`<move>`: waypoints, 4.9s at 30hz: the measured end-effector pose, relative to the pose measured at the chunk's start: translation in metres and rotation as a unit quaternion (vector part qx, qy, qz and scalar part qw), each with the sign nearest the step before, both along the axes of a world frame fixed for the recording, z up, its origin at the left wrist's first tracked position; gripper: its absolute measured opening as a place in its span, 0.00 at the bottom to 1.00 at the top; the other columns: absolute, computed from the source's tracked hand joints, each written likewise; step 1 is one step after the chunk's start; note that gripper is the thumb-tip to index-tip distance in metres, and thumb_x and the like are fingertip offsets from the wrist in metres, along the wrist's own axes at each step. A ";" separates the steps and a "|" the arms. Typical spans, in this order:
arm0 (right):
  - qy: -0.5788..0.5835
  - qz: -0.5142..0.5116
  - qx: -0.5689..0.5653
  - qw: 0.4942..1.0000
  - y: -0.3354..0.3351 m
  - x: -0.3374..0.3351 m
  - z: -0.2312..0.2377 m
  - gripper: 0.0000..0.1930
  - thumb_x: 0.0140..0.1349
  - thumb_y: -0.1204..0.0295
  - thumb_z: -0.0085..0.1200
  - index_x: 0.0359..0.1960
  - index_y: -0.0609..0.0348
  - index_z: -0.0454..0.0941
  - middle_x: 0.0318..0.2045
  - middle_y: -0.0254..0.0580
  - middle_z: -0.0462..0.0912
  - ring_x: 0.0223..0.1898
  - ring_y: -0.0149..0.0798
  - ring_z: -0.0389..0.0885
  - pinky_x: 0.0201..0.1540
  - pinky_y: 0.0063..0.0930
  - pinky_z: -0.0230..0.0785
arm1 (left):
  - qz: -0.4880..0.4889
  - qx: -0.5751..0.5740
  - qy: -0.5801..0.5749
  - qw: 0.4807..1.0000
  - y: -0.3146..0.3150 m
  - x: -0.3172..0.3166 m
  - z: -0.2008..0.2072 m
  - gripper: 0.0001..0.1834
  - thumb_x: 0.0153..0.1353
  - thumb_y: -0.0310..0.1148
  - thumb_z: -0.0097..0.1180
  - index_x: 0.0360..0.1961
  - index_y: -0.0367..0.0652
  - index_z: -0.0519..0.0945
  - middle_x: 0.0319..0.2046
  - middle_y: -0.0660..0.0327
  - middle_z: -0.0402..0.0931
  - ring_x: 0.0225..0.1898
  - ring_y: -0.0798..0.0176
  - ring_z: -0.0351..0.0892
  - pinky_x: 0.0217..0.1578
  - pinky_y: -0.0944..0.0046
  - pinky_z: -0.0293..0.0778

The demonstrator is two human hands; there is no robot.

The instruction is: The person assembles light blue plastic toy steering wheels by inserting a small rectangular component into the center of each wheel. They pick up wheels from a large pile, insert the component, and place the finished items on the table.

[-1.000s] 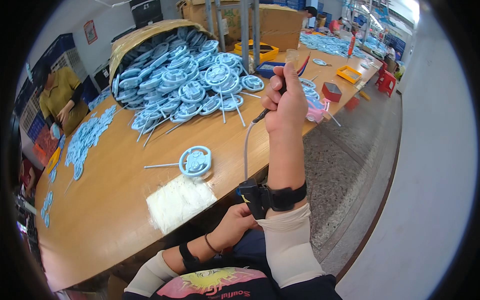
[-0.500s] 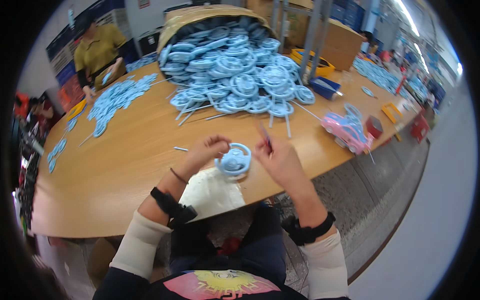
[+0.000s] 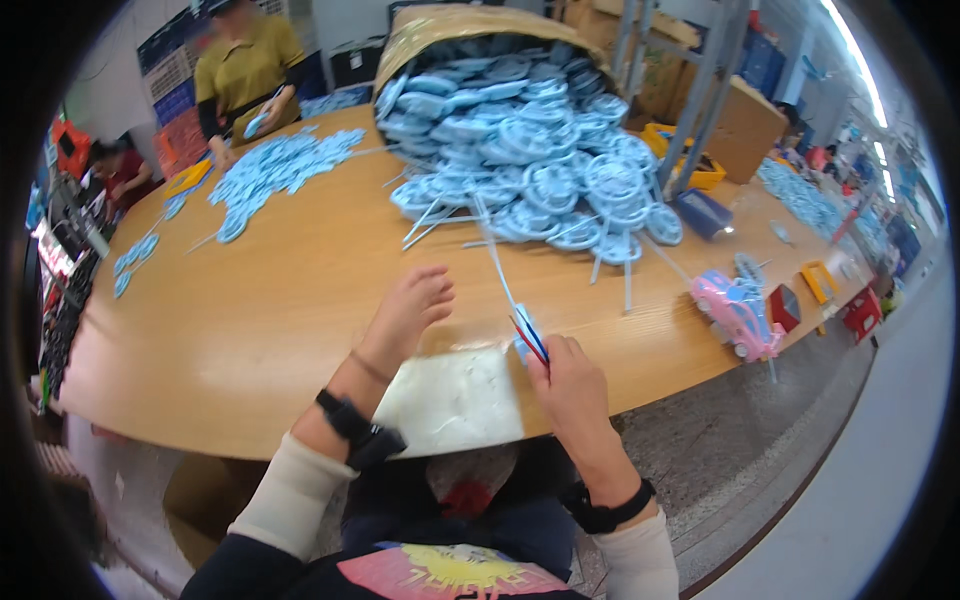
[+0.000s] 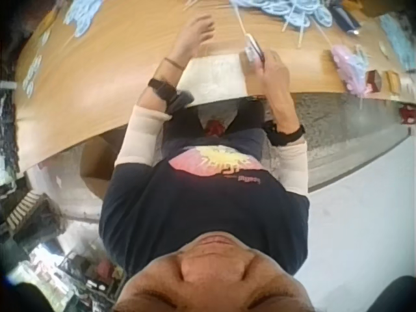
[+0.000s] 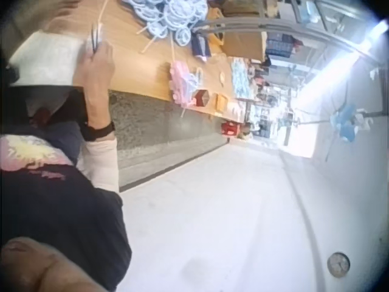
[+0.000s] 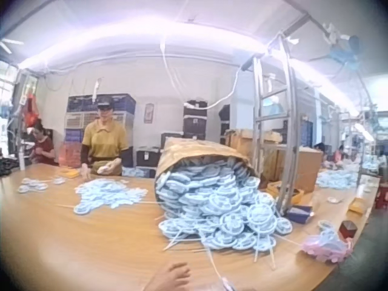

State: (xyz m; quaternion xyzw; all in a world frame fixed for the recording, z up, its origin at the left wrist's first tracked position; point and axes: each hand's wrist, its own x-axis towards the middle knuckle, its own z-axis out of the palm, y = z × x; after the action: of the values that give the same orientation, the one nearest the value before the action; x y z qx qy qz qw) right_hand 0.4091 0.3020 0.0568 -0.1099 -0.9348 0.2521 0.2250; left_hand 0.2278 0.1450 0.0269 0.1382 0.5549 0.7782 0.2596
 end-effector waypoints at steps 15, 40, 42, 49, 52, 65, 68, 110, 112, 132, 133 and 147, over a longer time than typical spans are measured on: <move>0.025 0.055 -0.201 0.978 0.022 0.065 0.040 0.19 0.60 0.64 0.50 0.48 0.58 0.62 0.26 0.43 0.72 0.26 0.43 0.74 0.31 0.33 0.66 | -0.214 0.032 -0.010 0.976 0.012 0.082 0.038 0.22 0.67 0.46 0.40 0.54 0.41 0.66 0.38 0.65 0.72 0.35 0.71 0.71 0.38 0.68 0.71; 0.095 0.122 -0.018 0.988 0.045 0.108 0.066 0.07 0.48 0.75 0.60 0.24 0.59 0.72 0.24 0.39 0.74 0.25 0.42 0.76 0.26 0.30 0.67 | -0.224 0.091 -0.095 0.966 0.043 0.130 0.052 0.15 0.64 0.35 0.48 0.49 0.40 0.71 0.42 0.63 0.75 0.42 0.68 0.75 0.45 0.62 0.73; 0.099 0.108 -0.020 0.989 0.050 0.114 0.063 0.07 0.47 0.75 0.61 0.24 0.58 0.73 0.24 0.38 0.74 0.25 0.41 0.76 0.26 0.30 0.67 | -0.240 0.094 -0.097 0.961 0.051 0.134 0.049 0.16 0.64 0.35 0.48 0.50 0.39 0.70 0.42 0.63 0.75 0.43 0.68 0.75 0.45 0.62 0.73; 0.102 0.078 -0.029 0.991 0.062 0.135 0.043 0.07 0.46 0.78 0.63 0.26 0.60 0.77 0.26 0.37 0.74 0.26 0.36 0.77 0.26 0.25 0.68 | -0.276 0.081 -0.088 0.954 0.077 0.145 0.040 0.18 0.63 0.33 0.49 0.51 0.36 0.70 0.42 0.61 0.75 0.43 0.67 0.75 0.45 0.64 0.73; 0.106 0.069 -0.039 0.991 0.065 0.143 0.028 0.07 0.45 0.78 0.63 0.26 0.60 0.77 0.26 0.38 0.74 0.25 0.36 0.77 0.25 0.25 0.68 | -0.283 0.063 -0.099 0.952 0.081 0.147 0.023 0.18 0.63 0.33 0.50 0.52 0.35 0.70 0.43 0.61 0.75 0.43 0.67 0.75 0.45 0.64 0.73; 0.180 0.044 -0.041 0.982 0.055 0.138 0.010 0.09 0.43 0.79 0.64 0.24 0.60 0.76 0.25 0.37 0.74 0.23 0.35 0.77 0.23 0.24 0.68 | -0.322 0.079 -0.101 0.938 0.076 0.140 0.022 0.21 0.61 0.34 0.52 0.53 0.37 0.68 0.46 0.61 0.73 0.47 0.67 0.73 0.49 0.62 0.70; 0.173 0.056 -0.037 0.983 0.048 0.134 0.017 0.09 0.43 0.81 0.65 0.24 0.61 0.76 0.25 0.38 0.75 0.23 0.34 0.77 0.23 0.23 0.69 | -0.317 0.072 -0.091 0.941 0.069 0.136 0.032 0.20 0.61 0.34 0.53 0.53 0.38 0.68 0.45 0.61 0.73 0.46 0.67 0.73 0.49 0.62 0.70; -0.087 0.117 -0.479 0.866 0.057 0.107 0.028 0.29 0.45 0.76 0.66 0.51 0.63 0.68 0.39 0.37 0.77 0.40 0.29 0.75 0.43 0.25 0.69 | -0.301 0.089 -0.091 0.945 0.043 0.131 0.021 0.17 0.61 0.31 0.51 0.51 0.36 0.71 0.43 0.59 0.75 0.45 0.64 0.75 0.48 0.59 0.72; -0.093 0.127 -0.480 0.863 0.059 0.107 0.025 0.29 0.45 0.76 0.66 0.51 0.63 0.69 0.40 0.37 0.77 0.42 0.28 0.74 0.44 0.24 0.68 | -0.303 0.086 -0.097 0.944 0.043 0.132 0.020 0.17 0.62 0.31 0.50 0.51 0.37 0.71 0.43 0.59 0.75 0.44 0.64 0.75 0.48 0.59 0.72; -0.098 0.047 -0.437 0.893 0.052 0.099 0.020 0.17 0.50 0.74 0.62 0.42 0.64 0.75 0.33 0.34 0.79 0.28 0.25 0.76 0.31 0.18 0.68 | -0.214 0.043 -0.035 0.975 0.021 0.085 -0.005 0.16 0.62 0.33 0.50 0.50 0.38 0.72 0.43 0.61 0.75 0.44 0.67 0.75 0.46 0.63 0.73; -0.100 0.037 -0.432 0.896 0.057 0.103 0.018 0.14 0.50 0.73 0.61 0.39 0.64 0.76 0.30 0.34 0.79 0.26 0.24 0.75 0.29 0.17 0.68 | -0.163 0.043 -0.040 0.985 0.012 0.066 -0.007 0.16 0.63 0.33 0.49 0.50 0.38 0.72 0.44 0.62 0.75 0.44 0.67 0.75 0.46 0.65 0.72; -0.058 -0.044 -0.464 0.883 0.056 0.122 0.006 0.03 0.52 0.77 0.55 0.27 0.61 0.73 0.19 0.30 0.75 0.16 0.20 0.69 0.16 0.11 0.57 | -0.064 0.560 -0.094 0.820 -0.142 -0.091 0.073 0.25 0.65 0.46 0.39 0.51 0.33 0.68 0.45 0.53 0.74 0.49 0.58 0.74 0.55 0.56 0.67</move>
State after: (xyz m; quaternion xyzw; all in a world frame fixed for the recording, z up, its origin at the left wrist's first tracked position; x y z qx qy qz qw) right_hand 0.5308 0.3576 0.0630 -0.2577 -0.7162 0.6402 0.1040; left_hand 0.1369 0.0032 0.0998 0.2214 -0.0141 0.9456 0.2379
